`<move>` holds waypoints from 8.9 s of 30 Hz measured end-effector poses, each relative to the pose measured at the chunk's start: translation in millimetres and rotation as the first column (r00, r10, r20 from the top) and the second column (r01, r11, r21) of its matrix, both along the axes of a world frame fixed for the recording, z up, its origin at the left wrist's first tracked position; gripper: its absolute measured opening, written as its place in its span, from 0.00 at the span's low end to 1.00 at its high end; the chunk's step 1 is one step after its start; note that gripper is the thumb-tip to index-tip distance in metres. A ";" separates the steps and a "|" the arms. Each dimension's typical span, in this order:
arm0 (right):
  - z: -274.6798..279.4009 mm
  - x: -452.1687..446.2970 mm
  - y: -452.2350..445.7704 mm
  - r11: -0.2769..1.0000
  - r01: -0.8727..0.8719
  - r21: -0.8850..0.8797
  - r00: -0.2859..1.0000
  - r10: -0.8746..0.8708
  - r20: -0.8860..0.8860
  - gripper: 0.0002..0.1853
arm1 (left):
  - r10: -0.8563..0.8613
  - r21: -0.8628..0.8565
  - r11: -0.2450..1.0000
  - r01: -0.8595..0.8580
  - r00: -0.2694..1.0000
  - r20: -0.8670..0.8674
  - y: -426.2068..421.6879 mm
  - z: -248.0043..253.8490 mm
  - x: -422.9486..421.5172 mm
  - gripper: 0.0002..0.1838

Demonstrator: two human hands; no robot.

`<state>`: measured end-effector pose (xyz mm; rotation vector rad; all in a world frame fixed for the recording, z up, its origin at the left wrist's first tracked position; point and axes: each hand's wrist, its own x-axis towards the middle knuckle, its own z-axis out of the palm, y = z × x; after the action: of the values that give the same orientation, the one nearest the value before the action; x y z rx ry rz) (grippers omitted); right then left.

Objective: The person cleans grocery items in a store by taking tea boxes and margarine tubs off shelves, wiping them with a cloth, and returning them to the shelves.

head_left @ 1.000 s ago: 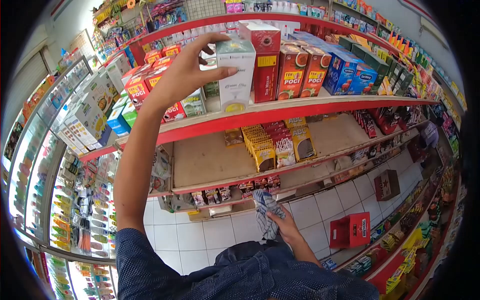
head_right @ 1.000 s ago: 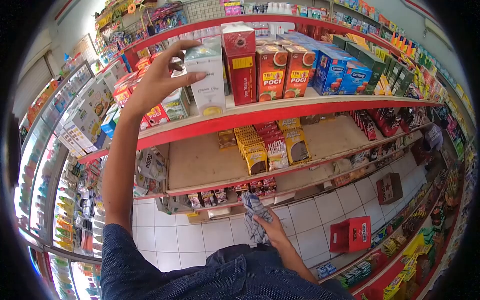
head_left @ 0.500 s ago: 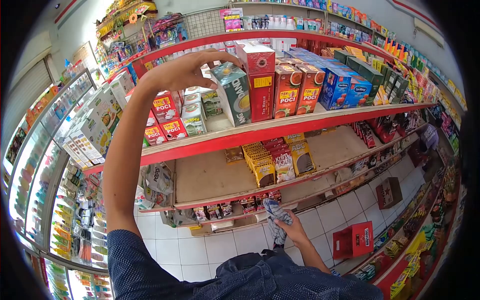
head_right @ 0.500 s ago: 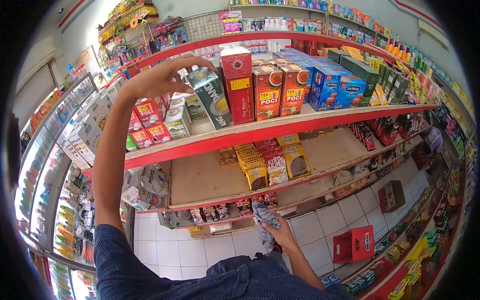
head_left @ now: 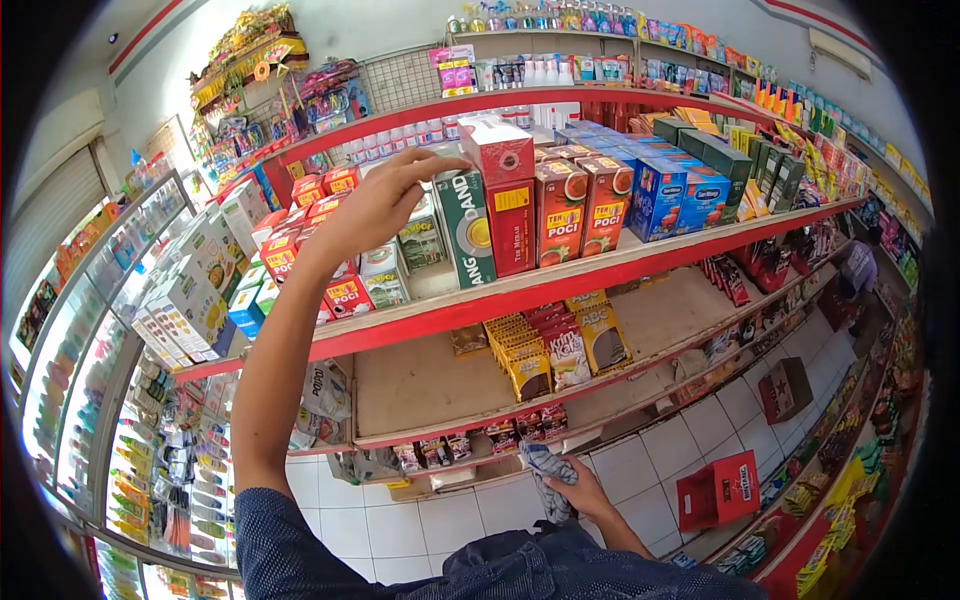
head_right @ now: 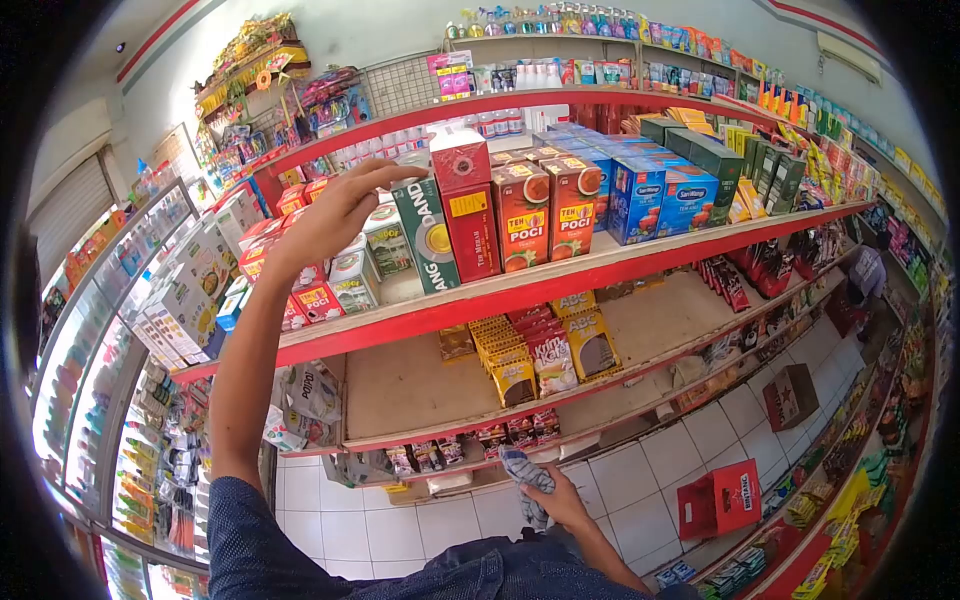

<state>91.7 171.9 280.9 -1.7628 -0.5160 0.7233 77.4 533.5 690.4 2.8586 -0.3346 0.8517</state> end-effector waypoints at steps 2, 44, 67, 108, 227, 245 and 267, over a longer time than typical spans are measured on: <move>-10.3 4.1 -2.6 1.000 -0.004 -0.006 1.000 0.004 0.011 0.32 | 0.047 -0.118 0.992 -0.055 0.997 -0.066 -7.8 -2.2 -6.4 0.25; -37.6 22.4 -8.7 0.910 -0.397 -0.120 0.873 0.414 0.258 0.31 | 0.248 0.282 0.880 -0.383 0.876 0.415 -103.0 -41.0 10.1 0.40; -3.6 251.4 -178.0 0.975 -0.036 -0.219 0.845 0.147 0.514 0.26 | 0.405 0.349 0.812 -0.468 0.882 0.241 -171.9 -33.6 141.1 0.38; 103.0 129.5 -55.2 0.831 -0.504 0.235 0.754 0.291 0.588 0.23 | -0.044 -0.667 -0.740 -0.085 0.996 -0.077 -267.1 -353.7 15.9 0.27; 68.7 136.1 -45.9 0.943 -0.068 0.325 0.986 0.112 -0.121 0.26 | 0.313 -0.901 -0.431 0.050 0.945 -0.097 -272.1 -321.9 48.9 0.29; 67.4 155.7 -51.2 0.807 -0.120 0.578 0.767 0.445 -0.462 0.44 | 0.341 -0.983 -0.124 0.138 0.936 0.088 -286.1 -336.5 52.8 0.38; 82.8 224.0 -115.1 0.850 0.114 0.514 0.990 -0.055 -0.129 0.33 | 0.207 0.006 0.977 -0.213 0.956 0.209 -204.2 8.0 110.3 0.30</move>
<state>315.7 56.8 363.7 -1.2194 -0.4994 0.5475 187.7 329.3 698.4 2.8736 -0.0633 1.1977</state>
